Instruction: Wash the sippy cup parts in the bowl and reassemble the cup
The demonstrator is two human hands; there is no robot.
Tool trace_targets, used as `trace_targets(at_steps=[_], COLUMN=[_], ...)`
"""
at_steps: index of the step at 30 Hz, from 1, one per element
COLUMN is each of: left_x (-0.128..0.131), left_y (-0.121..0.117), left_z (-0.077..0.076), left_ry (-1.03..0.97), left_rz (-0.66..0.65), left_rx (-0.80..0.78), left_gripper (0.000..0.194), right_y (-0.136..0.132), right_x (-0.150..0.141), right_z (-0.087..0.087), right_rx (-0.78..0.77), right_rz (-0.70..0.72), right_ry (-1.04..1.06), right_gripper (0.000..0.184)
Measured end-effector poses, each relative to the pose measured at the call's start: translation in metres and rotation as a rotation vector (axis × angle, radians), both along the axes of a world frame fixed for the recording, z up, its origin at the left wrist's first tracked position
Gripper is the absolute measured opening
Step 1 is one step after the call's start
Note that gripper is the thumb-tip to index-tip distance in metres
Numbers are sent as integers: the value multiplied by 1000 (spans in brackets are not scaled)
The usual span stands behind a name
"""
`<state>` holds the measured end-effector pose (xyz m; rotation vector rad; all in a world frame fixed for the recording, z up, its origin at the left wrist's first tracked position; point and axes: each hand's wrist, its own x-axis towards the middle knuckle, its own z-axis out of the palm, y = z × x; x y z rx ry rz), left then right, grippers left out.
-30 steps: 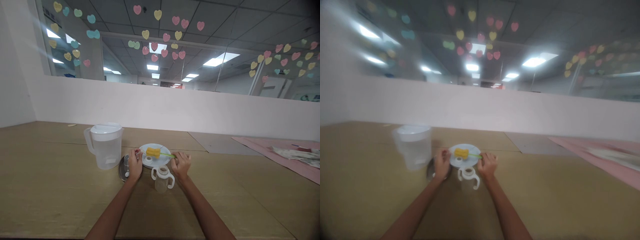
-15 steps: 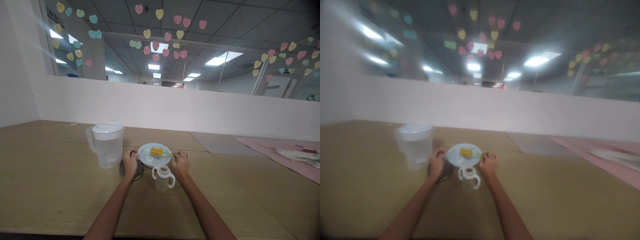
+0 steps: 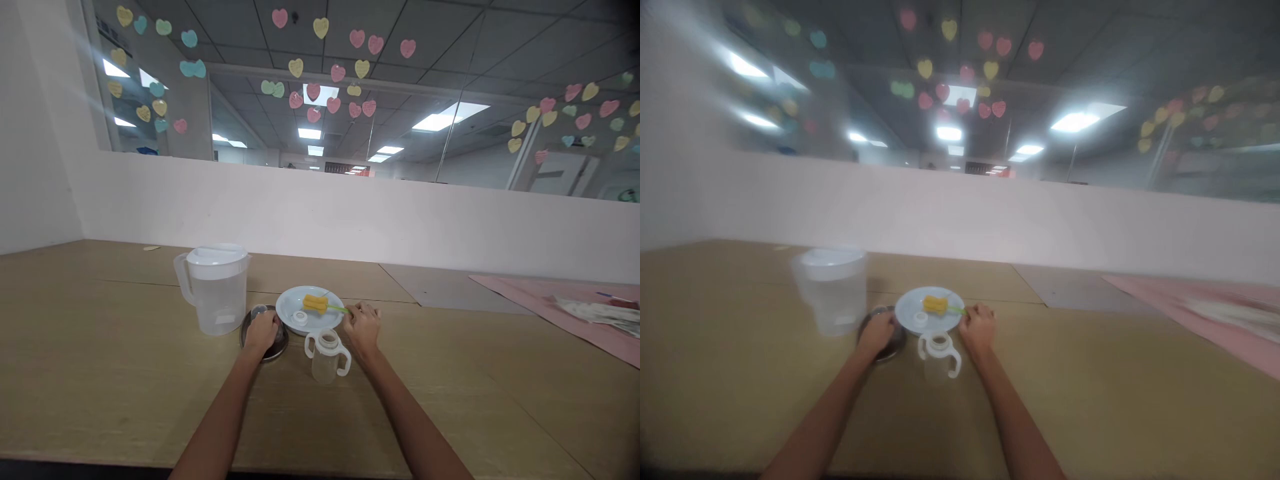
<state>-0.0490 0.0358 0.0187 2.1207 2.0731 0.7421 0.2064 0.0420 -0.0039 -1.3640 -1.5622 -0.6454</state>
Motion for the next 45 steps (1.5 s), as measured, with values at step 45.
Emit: trace_targets(at_steps=[45], left_x=[32], left_y=[-25], left_z=[16], left_ry=[-286], left_rz=[-194], left_rx=[597], left_gripper=[10], right_y=[-8], right_x=[-9], right_z=[5], right_rx=[-97], right_rz=[204], right_ry=[210], right_gripper=[34])
